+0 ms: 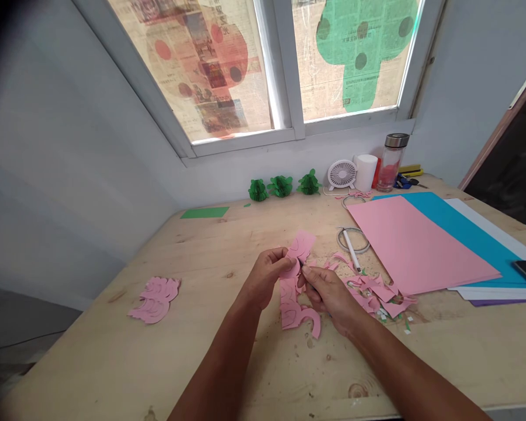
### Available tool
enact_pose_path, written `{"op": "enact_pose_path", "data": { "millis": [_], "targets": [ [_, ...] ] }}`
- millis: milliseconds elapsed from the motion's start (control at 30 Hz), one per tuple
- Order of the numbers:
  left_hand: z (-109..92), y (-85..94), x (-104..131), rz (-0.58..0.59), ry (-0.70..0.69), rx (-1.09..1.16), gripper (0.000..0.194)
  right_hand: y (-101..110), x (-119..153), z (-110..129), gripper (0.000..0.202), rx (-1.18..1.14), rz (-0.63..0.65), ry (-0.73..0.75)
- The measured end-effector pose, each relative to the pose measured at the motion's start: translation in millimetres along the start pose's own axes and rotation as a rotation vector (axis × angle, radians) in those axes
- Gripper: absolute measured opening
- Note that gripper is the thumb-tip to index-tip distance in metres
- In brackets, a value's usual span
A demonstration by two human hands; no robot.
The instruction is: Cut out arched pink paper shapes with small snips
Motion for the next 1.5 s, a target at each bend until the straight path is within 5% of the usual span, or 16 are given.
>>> {"op": "enact_pose_path", "data": {
  "millis": [567, 833, 1500],
  "targets": [
    [0.3, -0.8, -0.8, 0.006, -0.003, 0.03, 0.021, 1.2, 0.0, 0.3, 0.038, 0.008, -0.005, 0.008],
    [10.0, 5.6, -1.2, -0.09, 0.069, 0.188, 0.025, 0.9, 0.6, 1.7, 0.038, -0.043, -0.03, 0.016],
    [14.2, -22.3, 1.5, 0.097, 0.064, 0.178, 0.026, 22.9, -0.2, 20.8, 0.043, -0.173, -0.188, 0.246]
  ]
}}
Point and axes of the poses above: each hand's wrist, its own x-axis away from the middle knuckle, its own y-axis out of the back of the hand, z = x × y, the point moved 9 cm from there along -x, towards the middle knuckle, and after that the axes turned 10 degrees about -x, right-handed, at the moved point
